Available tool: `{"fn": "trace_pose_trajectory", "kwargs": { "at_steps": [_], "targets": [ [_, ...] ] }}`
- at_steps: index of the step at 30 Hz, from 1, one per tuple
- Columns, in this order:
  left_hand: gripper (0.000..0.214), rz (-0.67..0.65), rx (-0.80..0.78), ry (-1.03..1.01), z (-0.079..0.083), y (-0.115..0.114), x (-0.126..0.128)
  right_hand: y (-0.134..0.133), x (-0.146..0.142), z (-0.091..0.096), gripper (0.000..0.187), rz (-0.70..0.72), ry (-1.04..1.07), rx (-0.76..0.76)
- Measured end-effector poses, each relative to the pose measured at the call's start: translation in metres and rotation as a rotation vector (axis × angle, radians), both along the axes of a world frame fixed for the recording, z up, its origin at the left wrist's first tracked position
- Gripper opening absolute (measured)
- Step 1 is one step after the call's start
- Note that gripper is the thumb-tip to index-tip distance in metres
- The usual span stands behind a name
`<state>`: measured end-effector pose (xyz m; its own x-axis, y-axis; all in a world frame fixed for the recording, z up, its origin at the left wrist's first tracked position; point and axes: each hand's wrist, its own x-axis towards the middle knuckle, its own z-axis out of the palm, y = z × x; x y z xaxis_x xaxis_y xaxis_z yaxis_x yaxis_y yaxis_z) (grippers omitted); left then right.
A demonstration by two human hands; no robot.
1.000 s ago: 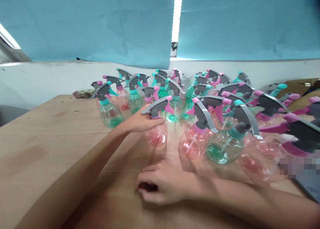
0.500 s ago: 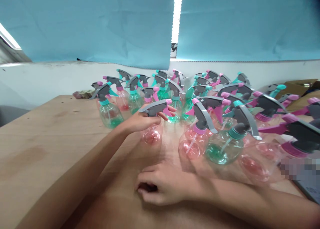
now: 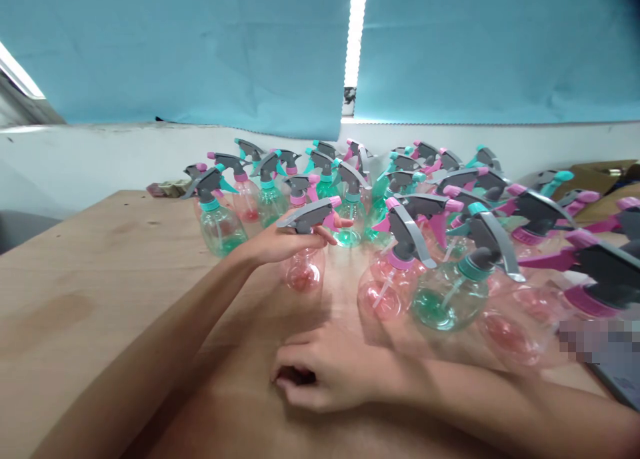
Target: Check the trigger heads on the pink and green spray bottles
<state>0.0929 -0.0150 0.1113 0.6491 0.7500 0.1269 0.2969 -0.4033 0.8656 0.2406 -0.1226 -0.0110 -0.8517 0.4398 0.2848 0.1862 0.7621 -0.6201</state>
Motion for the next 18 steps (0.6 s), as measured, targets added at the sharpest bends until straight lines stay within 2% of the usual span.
{"fn": "trace_pose_trajectory", "kwargs": {
  "at_steps": [4,12,18],
  "targets": [
    [0.009,-0.060,0.023,-0.024,-0.002,0.003,-0.001,0.000,0.000,0.000,0.016,-0.001,-0.015,-0.006],
    [0.022,-0.012,-0.033,-0.023,-0.016,0.008,-0.007,-0.001,-0.001,0.002,0.012,-0.003,0.003,-0.023],
    [0.029,-0.051,-0.073,-0.107,-0.014,0.005,0.000,-0.001,0.001,0.007,0.012,0.006,-0.025,-0.038]
  ]
}}
